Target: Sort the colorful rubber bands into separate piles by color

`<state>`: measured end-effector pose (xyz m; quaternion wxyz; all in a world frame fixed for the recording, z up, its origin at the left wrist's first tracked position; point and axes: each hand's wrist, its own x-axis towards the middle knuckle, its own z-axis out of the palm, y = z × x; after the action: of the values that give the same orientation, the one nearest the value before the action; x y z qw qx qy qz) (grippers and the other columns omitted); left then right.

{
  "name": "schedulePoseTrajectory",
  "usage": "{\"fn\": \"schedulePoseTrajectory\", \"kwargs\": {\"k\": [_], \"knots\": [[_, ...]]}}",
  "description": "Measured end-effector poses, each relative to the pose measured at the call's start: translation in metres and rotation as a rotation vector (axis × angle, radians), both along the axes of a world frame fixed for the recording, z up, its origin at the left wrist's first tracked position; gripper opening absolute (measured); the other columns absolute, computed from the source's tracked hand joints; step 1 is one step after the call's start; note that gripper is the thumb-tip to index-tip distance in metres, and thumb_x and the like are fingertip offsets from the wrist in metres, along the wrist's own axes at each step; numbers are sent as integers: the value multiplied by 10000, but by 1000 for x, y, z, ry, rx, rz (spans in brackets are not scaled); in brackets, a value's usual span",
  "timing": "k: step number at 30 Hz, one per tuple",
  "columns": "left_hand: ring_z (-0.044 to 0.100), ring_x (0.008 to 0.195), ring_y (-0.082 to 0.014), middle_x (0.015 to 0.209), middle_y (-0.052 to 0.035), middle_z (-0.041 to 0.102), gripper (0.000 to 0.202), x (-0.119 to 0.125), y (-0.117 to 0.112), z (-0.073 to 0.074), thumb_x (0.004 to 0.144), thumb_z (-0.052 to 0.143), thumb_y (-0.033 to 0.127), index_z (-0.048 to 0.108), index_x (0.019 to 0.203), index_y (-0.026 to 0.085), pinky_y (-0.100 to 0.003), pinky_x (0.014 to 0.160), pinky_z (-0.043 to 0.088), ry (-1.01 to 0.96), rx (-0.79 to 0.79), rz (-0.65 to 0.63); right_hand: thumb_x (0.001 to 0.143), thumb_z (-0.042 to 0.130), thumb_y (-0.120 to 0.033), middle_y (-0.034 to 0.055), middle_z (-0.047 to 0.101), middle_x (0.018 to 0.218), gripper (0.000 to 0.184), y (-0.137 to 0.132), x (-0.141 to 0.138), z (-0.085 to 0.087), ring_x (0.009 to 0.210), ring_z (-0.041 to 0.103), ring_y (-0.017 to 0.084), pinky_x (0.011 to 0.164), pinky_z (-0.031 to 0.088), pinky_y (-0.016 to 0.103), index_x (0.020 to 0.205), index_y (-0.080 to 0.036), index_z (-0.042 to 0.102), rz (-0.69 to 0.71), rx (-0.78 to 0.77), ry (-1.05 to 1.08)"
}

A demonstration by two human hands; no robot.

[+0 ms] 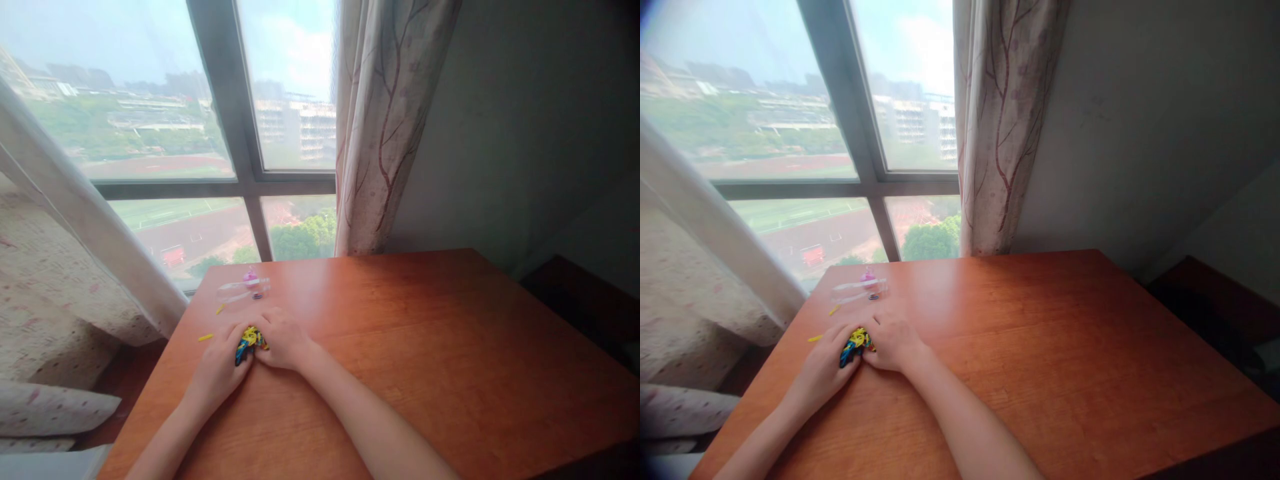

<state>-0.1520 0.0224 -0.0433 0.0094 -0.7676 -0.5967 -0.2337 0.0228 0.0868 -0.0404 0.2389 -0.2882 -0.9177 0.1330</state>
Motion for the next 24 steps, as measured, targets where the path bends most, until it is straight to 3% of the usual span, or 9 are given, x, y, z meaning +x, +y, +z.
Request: {"fn": "schedulePoseTrajectory", "kwargs": {"k": [8,17,24], "knots": [[618,1123,-268,1205,-116,651,478,48,-4,0,768,493,159,535,1242,195,-438,963,502,-234,-98,-87,800,620,-237,73,635,1136,465,-20,58,-7,1032,589,225,902,466,331,1253,-213,517,-91,-142,95],[638,1099,-258,1217,-135,650,433,122,-2,5,859,539,256,494,1283,178,-418,938,521,-484,-177,-124,853,588,-243,61,672,1060,338,-40,130,-6,966,624,214,890,501,339,1191,-229,600,-375,-294,356],[545,1242,-264,1345,-142,570,521,165,-10,16,863,559,244,426,1365,195,-444,1043,449,-551,-179,-248,677,491,-76,64,647,1189,568,-45,154,-7,1116,593,222,1018,459,377,1223,-208,578,-370,-357,543]]}}
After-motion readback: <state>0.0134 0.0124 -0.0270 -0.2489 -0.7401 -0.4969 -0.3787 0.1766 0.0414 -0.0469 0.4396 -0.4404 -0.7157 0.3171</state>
